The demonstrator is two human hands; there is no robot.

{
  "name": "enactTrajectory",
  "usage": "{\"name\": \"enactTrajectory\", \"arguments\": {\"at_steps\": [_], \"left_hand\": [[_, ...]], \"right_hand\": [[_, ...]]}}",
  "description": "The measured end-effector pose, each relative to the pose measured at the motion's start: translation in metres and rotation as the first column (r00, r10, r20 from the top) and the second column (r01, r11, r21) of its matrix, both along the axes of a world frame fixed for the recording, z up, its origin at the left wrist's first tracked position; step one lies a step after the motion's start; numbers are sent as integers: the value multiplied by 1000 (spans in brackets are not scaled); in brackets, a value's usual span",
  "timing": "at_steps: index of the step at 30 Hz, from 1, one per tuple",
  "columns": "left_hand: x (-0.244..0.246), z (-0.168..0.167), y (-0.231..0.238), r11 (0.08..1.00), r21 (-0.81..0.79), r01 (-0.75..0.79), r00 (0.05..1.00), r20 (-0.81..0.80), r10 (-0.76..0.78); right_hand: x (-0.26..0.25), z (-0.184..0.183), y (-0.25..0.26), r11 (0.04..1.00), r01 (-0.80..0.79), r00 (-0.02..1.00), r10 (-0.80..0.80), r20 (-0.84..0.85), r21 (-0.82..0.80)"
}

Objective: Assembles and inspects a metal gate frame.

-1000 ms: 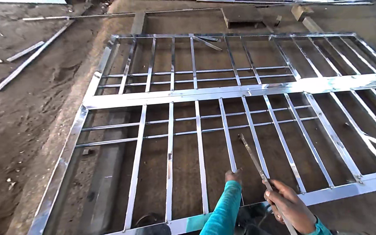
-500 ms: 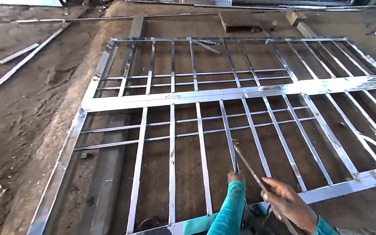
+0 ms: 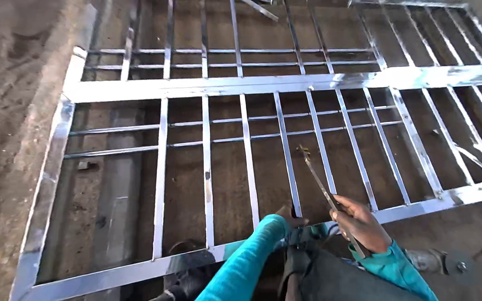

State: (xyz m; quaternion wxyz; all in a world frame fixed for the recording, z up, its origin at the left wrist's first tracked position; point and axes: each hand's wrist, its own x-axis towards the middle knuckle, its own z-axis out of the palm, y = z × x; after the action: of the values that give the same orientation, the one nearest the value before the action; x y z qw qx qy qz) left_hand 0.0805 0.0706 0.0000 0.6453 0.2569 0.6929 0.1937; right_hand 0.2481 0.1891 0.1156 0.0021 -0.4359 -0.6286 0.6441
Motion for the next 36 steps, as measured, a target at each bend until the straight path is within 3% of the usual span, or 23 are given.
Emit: {"name": "enactTrajectory", "arguments": {"at_steps": [3,7,10,15,17,19,22,24,27,30,34,36], "left_hand": [[-7,1,-13,988,40,146,989,-10,-146],[-4,-3,-11,994,31,106,994,-23,-106],[1,2,-11,996,-9,91,994,-68,-91],[1,-1,-13,999,12,36,999,-18,-36],[-1,1,-11,1000,8,20,999,26,-20],[-1,0,-10,1000,-3,7,999,45,-7],[-3,-1,-9,999,-25,26,999,46,-25],[-4,-4,-10,999,-9,38,998,50,-37],[-2,-9,-12,1000,27,7,997,77,-9],[-2,-8,-13,999,46,9,997,82,-13],[-2,-6,-14,998,59,14,996,82,-19],[-2,-5,-14,998,53,23,996,80,-27]], "right_hand": [[11,-23,-2,994,-92,996,90,24,65],[22,-38,1,988,-112,992,105,72,104],[23,-45,2,971,-194,965,164,206,139],[19,-53,4,874,-470,769,336,544,123],[19,-58,3,860,-501,722,353,595,97],[22,-65,3,898,-429,787,316,531,101],[18,-69,2,977,-209,947,195,256,30],[11,-63,1,991,-135,979,131,157,11],[14,-43,3,981,-176,968,158,193,77],[31,-23,4,927,-291,936,225,271,237],[34,8,1,741,-396,913,254,320,543],[27,19,8,678,-426,905,308,294,599]]}}
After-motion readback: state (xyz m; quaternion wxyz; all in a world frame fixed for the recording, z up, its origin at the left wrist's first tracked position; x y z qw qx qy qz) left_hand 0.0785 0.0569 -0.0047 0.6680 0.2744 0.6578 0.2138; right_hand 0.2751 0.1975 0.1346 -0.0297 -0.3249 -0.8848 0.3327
